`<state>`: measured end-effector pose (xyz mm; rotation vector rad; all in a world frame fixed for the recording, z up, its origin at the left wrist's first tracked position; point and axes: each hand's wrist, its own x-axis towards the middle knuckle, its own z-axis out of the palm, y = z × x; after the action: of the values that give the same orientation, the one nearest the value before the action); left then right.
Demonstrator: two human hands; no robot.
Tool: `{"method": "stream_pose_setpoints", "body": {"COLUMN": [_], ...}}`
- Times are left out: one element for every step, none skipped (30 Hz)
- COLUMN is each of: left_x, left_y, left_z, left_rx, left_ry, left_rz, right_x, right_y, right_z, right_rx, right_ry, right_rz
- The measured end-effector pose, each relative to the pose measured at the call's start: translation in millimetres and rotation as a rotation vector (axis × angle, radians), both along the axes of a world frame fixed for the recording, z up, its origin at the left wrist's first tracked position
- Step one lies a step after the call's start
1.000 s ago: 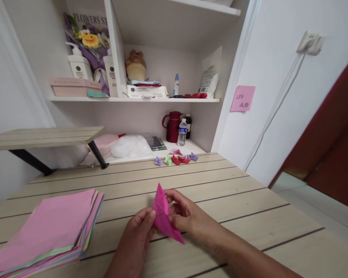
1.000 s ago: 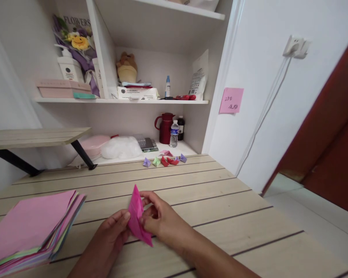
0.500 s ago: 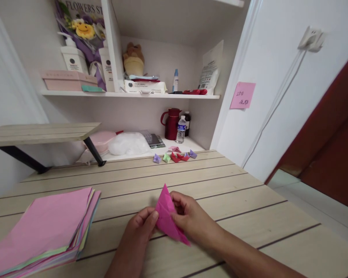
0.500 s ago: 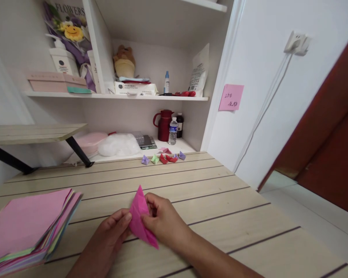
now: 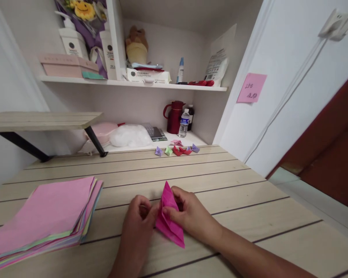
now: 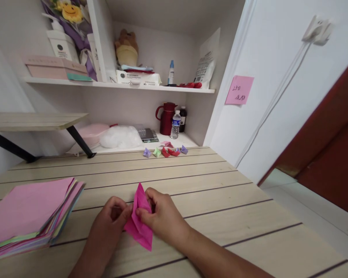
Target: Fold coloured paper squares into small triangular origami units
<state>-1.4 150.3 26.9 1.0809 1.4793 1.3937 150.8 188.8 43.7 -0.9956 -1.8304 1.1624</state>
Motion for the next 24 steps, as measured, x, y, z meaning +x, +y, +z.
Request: {"method": "stream_pose_setpoints", "body": {"left_x": [-1, -2, -2, -3, -3, -3, -3, -3, -2, -1, 0, 2, 3, 4, 6, 7, 8, 9, 10, 12, 13, 14, 16, 17], "left_y": [-2, -3, -4, -5, -5, -6, -6, -5, -5, -5, -5, -5, -5, -5, -6, -6, -7, -7, -8, -8, -9, -9, -9, -10], "left_z": [1.4, 2.9, 4.4, 5.7, 6.7, 7.2, 7.2, 6.8, 5.9, 4.6, 3.0, 1.1, -0.9, -2.9, -4.9, -6.8, -8.4, -9.9, -11.2, -12.4, -13.5, -14.6, -15.5, -16.4], "left_rx": [0.007, 0.011, 0.012, 0.013, 0.012, 0.012, 0.011, 0.010, 0.010, 0.012, 0.016, 0.023, 0.029, 0.034, 0.035, 0.034, 0.033, 0.036, 0.043, 0.056, 0.077, 0.108, 0.147, 0.189], "left_ry": [0.027, 0.039, 0.044, 0.051, 0.064, 0.089, 0.120, 0.148, 0.170, 0.195, 0.224, 0.261, 0.305, 0.354, 0.403, 0.448, 0.487, 0.522, 0.551, 0.574, 0.594, 0.613, 0.637, 0.670], "left_rz": [-0.038, -0.101, -0.161, -0.204, -0.228, -0.233, -0.223, -0.209, -0.191, -0.176, -0.160, -0.142, -0.132, -0.130, -0.137, -0.149, -0.160, -0.161, -0.153, -0.137, -0.125, -0.117, -0.116, -0.117], "right_x": [0, 0, -1, -1, -1, -1, 0, 0, 1, 3, 4, 6, 8, 9, 11, 12, 13, 14, 14, 14, 15, 15, 15, 15], "right_y": [0, 0, 1, 1, 1, 2, 2, 3, 4, 5, 6, 7, 8, 9, 10, 11, 12, 12, 12, 12, 12, 12, 12, 12], "right_z": [-1.2, -2.3, -3.4, -4.2, -4.7, -4.9, -4.8, -4.4, -3.9, -3.3, -2.7, -2.3, -2.0, -1.8, -1.8, -1.8, -1.9, -1.9, -1.9, -1.9, -1.9, -1.9, -2.0, -2.1], "right_rx": [0.024, 0.047, 0.066, 0.077, 0.084, 0.088, 0.093, 0.101, 0.114, 0.129, 0.143, 0.155, 0.165, 0.175, 0.184, 0.193, 0.202, 0.209, 0.214, 0.217, 0.222, 0.226, 0.232, 0.237], "right_ry": [-0.032, -0.065, -0.093, -0.114, -0.125, -0.128, -0.130, -0.143, -0.171, -0.214, -0.264, -0.316, -0.372, -0.427, -0.476, -0.521, -0.558, -0.585, -0.601, -0.608, -0.617, -0.626, -0.635, -0.643], "right_rz": [-0.011, -0.022, -0.033, -0.040, -0.049, -0.058, -0.068, -0.081, -0.096, -0.108, -0.116, -0.118, -0.118, -0.118, -0.118, -0.120, -0.124, -0.127, -0.126, -0.122, -0.115, -0.109, -0.104, -0.100]}}
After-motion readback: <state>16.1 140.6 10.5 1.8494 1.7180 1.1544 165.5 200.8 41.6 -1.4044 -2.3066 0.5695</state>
